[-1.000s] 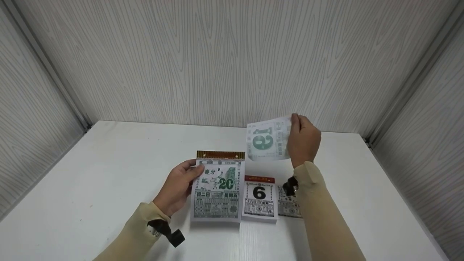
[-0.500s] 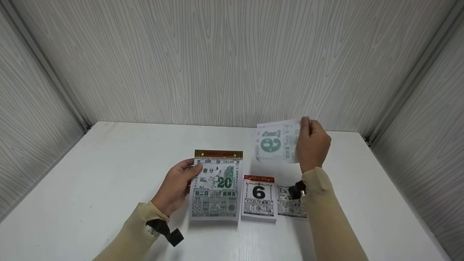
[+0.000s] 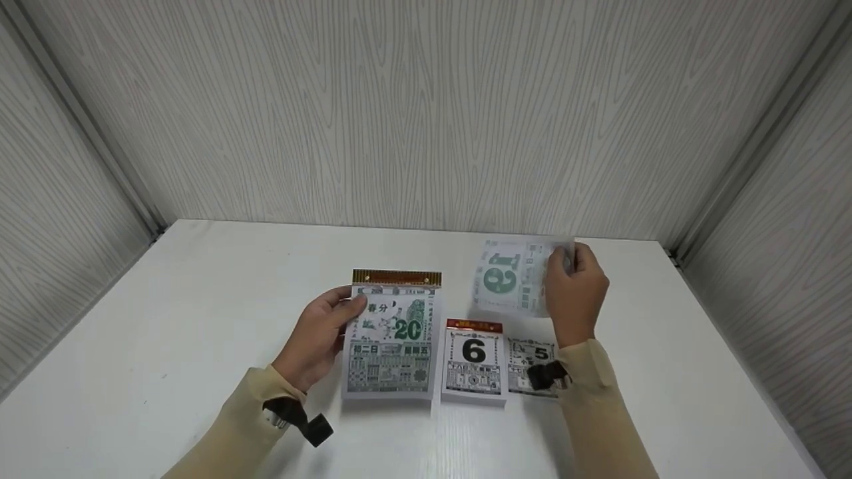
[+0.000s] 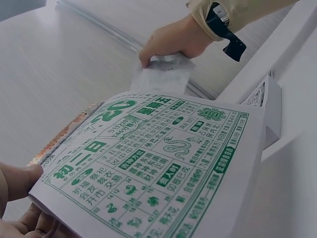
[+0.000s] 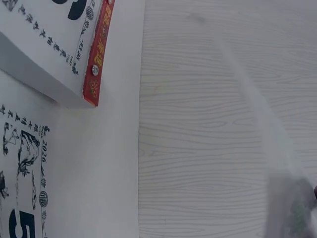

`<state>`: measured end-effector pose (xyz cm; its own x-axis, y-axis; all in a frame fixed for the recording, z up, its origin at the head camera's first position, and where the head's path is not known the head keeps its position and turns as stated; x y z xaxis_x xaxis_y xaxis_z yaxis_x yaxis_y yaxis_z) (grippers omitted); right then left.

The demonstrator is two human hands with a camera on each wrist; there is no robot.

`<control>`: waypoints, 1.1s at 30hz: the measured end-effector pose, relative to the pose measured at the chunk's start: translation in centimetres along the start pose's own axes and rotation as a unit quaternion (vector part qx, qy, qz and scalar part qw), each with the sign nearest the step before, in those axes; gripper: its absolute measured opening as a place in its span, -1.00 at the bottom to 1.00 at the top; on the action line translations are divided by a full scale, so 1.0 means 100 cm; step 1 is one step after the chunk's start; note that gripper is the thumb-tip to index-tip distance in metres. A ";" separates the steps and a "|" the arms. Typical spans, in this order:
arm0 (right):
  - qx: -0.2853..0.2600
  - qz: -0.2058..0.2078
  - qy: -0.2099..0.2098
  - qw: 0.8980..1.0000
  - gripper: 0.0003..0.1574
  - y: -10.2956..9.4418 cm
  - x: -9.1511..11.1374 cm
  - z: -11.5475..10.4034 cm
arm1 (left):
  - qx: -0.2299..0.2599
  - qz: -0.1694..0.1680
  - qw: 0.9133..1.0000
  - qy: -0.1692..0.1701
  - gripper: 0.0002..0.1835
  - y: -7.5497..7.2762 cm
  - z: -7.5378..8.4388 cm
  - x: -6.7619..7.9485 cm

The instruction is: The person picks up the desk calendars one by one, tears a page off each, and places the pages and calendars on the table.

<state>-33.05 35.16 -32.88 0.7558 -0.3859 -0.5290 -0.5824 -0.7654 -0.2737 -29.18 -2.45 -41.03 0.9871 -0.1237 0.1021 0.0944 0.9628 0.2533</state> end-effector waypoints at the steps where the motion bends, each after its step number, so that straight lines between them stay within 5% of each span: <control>1: -0.005 -0.002 0.003 1.000 -0.62 0.000 0.003 -0.001 | 0.001 0.001 1.000 0.000 -0.53 0.000 0.000 0.001; 22: -0.174 -0.002 0.023 0.984 -0.59 0.000 0.034 -0.021 | 0.002 0.007 1.000 0.022 -0.52 -0.004 0.005 0.003; 33: -0.128 0.025 -0.057 0.990 -0.69 -0.002 0.047 -0.043 | -0.042 0.012 0.998 0.037 -0.51 -0.006 0.016 0.003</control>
<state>-28.07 31.33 -31.87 0.6815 -0.3768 -0.6274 -0.5121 -0.8580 -0.0409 -29.14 -3.41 -39.62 0.9957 -0.0856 0.0353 0.0785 0.9824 0.1694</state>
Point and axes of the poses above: each hand's wrist, its own x-axis away from the middle knuckle, its own y-axis out of the palm, z = x × y, the point moved 9 cm from there along -x, towards the middle knuckle, and after that the axes turned 3 degrees about -z, right-handed, at the moved point
